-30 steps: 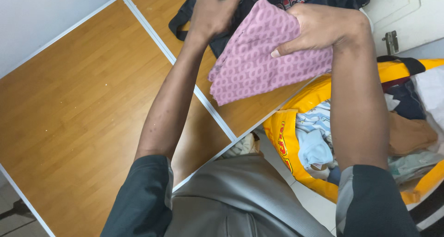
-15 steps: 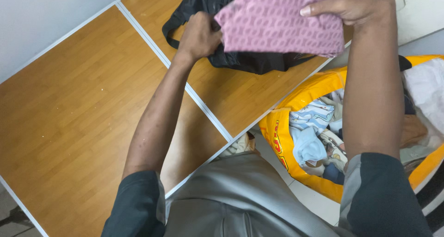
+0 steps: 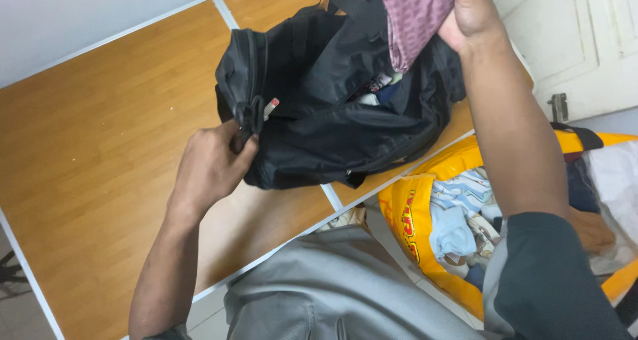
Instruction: The person folds a patterned pink scarf and a pair of tan shorts on a wooden table, then places both folded items into a black duffel bag.
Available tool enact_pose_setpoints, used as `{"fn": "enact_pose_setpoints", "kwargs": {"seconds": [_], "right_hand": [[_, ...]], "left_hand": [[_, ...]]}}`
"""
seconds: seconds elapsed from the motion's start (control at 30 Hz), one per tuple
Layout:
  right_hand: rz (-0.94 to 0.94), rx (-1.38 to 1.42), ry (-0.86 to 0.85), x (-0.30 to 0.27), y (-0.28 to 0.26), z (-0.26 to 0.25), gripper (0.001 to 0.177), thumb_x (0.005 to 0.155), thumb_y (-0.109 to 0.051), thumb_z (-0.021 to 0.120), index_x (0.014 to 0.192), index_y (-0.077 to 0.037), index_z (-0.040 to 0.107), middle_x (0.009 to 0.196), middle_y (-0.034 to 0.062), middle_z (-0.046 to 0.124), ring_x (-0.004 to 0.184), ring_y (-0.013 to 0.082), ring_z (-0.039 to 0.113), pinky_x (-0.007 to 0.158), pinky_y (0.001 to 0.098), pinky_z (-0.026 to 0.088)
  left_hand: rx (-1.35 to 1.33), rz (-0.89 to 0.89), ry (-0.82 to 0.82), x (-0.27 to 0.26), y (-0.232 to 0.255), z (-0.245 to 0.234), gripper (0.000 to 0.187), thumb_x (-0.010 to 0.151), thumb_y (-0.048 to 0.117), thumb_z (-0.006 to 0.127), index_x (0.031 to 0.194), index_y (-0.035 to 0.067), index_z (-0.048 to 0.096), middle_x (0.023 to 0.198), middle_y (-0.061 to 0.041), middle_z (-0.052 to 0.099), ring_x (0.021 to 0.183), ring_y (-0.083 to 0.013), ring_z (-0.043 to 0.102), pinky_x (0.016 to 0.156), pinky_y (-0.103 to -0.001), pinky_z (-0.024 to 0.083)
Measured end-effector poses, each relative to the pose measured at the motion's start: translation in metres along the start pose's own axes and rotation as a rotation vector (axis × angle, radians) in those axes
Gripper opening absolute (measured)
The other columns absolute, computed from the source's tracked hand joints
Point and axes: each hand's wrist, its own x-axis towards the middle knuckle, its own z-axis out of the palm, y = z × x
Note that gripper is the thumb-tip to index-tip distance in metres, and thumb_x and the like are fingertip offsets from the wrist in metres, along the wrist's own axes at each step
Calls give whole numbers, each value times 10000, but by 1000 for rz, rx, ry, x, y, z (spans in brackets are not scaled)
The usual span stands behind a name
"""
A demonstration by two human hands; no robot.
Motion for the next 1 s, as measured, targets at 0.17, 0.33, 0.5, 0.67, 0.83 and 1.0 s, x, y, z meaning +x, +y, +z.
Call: {"fn": "enact_pose_setpoints", "kwargs": {"seconds": [0.17,0.33,0.5,0.67,0.83,1.0], "right_hand": [[19,73,1,0,32,71,296,1114,-147,697,1375,-58,588,1299,57,677,1273,195,653,1165,377,481],[103,170,-28,-11,42,140,405,1109,-146,667,1470,-29,528,1390,85,638,1341,213,615,1235,393,455],[224,148,-135,-27,43,193,464,1116,-137,631,1539,-28,473,1440,94,607,1370,230,587,1266,421,436],[265,174,-98,-37,43,235,509,1105,-113,620,1565,-2,435,1477,120,580,1399,242,570,1284,431,428],[329,156,88,-51,62,254,492,1045,-83,648,1492,21,469,1444,154,608,1376,283,601,1261,466,465],[222,20,283,-61,99,258,474,993,-53,676,1426,-15,487,1386,136,620,1317,260,616,1191,439,489]], "left_hand": [[1,-220,-32,-70,-20,-30,334,887,234,707,700,-22,603,493,-191,549,445,-369,588,508,-454,468],[51,-333,-6,-128,-35,-50,332,864,247,716,709,-27,611,492,-196,542,426,-368,562,494,-442,453],[159,-438,9,-166,-41,-69,328,841,325,763,748,26,666,464,-134,577,416,-314,597,480,-416,449],[753,-420,58,-161,-2,-66,828,771,514,821,1420,86,537,984,-119,680,935,-300,653,737,-435,478],[1414,149,-76,-86,1,-17,852,841,383,596,1614,126,351,1568,-201,400,1416,-393,367,1069,-584,328],[1617,232,-652,-48,-26,38,622,943,326,535,1446,-37,499,1460,-303,466,1351,-507,422,1057,-725,246]]}}
